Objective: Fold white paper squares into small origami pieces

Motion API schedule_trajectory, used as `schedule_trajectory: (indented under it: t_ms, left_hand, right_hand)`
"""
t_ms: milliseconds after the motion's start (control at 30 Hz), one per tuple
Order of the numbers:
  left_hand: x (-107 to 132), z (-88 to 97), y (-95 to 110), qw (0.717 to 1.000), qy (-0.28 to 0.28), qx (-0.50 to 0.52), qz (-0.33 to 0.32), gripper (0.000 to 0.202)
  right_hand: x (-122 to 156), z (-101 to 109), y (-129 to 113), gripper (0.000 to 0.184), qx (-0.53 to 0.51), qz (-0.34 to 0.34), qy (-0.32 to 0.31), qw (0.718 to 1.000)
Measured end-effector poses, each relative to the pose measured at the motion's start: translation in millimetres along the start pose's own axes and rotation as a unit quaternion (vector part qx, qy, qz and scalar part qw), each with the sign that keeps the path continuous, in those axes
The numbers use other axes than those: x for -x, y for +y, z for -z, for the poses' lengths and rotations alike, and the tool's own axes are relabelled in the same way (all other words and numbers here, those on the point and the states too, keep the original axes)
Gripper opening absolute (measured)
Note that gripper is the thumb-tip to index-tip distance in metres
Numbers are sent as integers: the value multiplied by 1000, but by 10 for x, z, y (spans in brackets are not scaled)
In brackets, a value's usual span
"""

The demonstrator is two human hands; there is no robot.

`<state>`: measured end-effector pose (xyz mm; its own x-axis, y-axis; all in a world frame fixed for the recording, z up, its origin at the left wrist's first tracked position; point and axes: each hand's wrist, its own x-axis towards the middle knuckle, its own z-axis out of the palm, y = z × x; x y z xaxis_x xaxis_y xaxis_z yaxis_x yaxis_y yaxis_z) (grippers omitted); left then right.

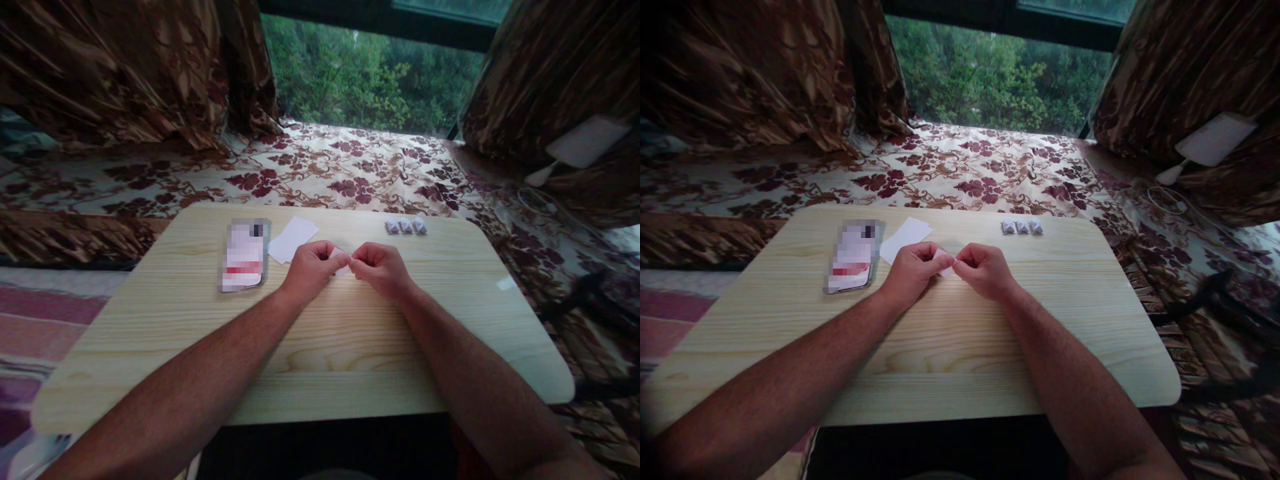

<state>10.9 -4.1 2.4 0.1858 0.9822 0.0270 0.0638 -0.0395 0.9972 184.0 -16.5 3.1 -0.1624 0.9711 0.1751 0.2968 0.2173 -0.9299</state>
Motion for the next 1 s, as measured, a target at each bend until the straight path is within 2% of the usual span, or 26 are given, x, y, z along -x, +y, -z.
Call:
schedule_trajectory:
  t_ms: [467,667,833,1000]
  left_hand:
    - [3,-17,-14,1000,4,3,-2,28]
    - [-10,-26,-51,998,35,59,-12,24]
    - [-20,-39,-74,993,31,115,-1,24]
    - [-21,-38,-78,992,30,119,2,23]
  right_hand:
    - [-4,-17,11,13,-2,9,36,999]
    - [-1,-18,-2,12,-2,22,43,999]
    - [1,-20,-6,12,-3,28,46,999]
    - [1,-20,-9,12,-4,22,48,999]
